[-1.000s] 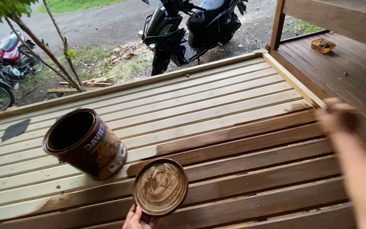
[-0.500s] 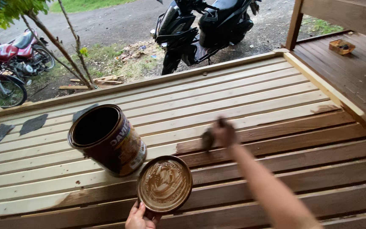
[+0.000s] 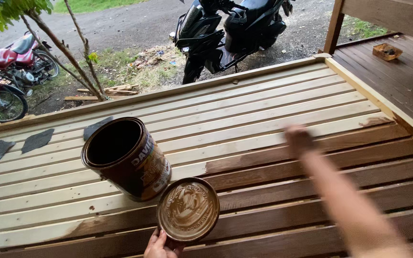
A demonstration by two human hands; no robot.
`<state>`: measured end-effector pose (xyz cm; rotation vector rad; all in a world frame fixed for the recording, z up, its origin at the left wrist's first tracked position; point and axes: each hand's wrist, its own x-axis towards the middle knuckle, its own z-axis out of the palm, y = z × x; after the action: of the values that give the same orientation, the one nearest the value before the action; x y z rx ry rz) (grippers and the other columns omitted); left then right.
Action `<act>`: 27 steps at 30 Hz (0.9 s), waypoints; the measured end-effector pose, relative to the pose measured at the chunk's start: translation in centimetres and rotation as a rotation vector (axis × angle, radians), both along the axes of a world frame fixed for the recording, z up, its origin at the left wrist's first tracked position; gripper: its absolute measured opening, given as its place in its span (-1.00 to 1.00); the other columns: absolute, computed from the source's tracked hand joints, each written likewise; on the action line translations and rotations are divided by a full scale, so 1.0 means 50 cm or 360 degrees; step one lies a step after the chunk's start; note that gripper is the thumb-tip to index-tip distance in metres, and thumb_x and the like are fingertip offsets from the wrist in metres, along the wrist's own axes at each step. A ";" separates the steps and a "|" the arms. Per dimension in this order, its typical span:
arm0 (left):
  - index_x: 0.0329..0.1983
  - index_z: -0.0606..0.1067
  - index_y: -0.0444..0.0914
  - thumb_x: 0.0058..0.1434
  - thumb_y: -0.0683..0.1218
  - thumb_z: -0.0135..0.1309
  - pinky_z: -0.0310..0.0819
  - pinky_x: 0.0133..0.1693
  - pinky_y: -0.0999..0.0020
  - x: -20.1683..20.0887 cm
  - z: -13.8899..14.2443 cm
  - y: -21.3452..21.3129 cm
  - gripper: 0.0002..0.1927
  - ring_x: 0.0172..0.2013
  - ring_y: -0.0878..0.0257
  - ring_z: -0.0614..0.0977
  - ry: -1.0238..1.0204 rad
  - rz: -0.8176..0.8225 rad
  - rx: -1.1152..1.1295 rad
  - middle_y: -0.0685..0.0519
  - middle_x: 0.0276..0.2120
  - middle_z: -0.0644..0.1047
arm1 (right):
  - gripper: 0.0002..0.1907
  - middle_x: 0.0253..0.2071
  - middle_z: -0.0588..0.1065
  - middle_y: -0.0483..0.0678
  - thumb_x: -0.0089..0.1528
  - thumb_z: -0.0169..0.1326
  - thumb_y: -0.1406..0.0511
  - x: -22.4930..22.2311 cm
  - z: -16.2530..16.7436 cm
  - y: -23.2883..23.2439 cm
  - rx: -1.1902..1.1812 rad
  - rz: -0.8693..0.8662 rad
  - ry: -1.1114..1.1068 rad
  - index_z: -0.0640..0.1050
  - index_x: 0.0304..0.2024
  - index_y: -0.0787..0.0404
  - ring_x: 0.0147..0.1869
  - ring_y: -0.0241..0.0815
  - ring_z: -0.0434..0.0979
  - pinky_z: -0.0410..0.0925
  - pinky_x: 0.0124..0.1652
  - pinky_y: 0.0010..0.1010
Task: The person applies a dark wood stain to a slatted wooden surface using a brush. They repeatedly dip the brush into a can of stain and spread it along the slats, moving progressively across the surface.
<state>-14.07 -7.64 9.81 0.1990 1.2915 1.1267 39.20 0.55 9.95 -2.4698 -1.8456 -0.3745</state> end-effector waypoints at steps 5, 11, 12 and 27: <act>0.36 0.28 -0.23 0.46 -0.13 -0.37 0.43 0.16 -0.30 -0.039 0.018 0.009 -0.57 0.19 -0.09 0.50 -0.0016 -0.0072 -0.0059 -0.14 0.20 0.44 | -0.82 -0.67 0.49 -0.10 0.36 -0.02 0.32 -0.403 0.001 0.064 0.0638 0.0519 0.0235 0.57 -0.32 0.09 -0.69 -0.28 0.48 0.44 -0.68 -0.36; 0.37 0.26 -0.25 0.46 -0.17 -0.34 0.48 0.07 -0.37 -0.074 -0.012 0.025 -0.56 0.16 -0.18 0.51 -0.0012 0.0021 0.0067 -0.22 0.21 0.42 | -0.87 -0.57 0.53 -0.02 0.29 0.03 0.28 -0.390 0.004 0.095 0.1142 0.0547 0.1220 0.57 -0.22 0.17 -0.57 -0.19 0.54 0.48 -0.53 -0.29; 0.38 0.26 -0.23 0.46 -0.15 -0.34 0.49 0.05 -0.37 -0.080 -0.018 0.024 -0.56 0.15 -0.19 0.52 -0.0031 0.0008 0.0067 -0.21 0.21 0.42 | -0.86 -0.55 0.54 -0.01 0.29 0.03 0.26 -0.333 -0.005 0.087 0.1158 0.0496 0.1278 0.57 -0.22 0.17 -0.55 -0.17 0.55 0.49 -0.50 -0.27; 0.38 0.26 -0.25 0.46 -0.10 -0.34 0.53 0.03 -0.32 -0.108 -0.045 0.033 -0.55 0.12 -0.15 0.55 -0.0119 -0.0026 0.0013 -0.18 0.17 0.46 | -0.69 -0.43 0.55 0.02 0.25 -0.01 0.34 -0.185 0.023 0.050 0.0159 0.0245 -0.0564 0.47 0.05 0.19 -0.45 -0.18 0.61 0.50 -0.56 -0.40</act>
<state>-19.49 -5.98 7.55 0.1712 1.2173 1.1156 29.94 3.05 11.11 -2.2925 -2.0625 -0.9218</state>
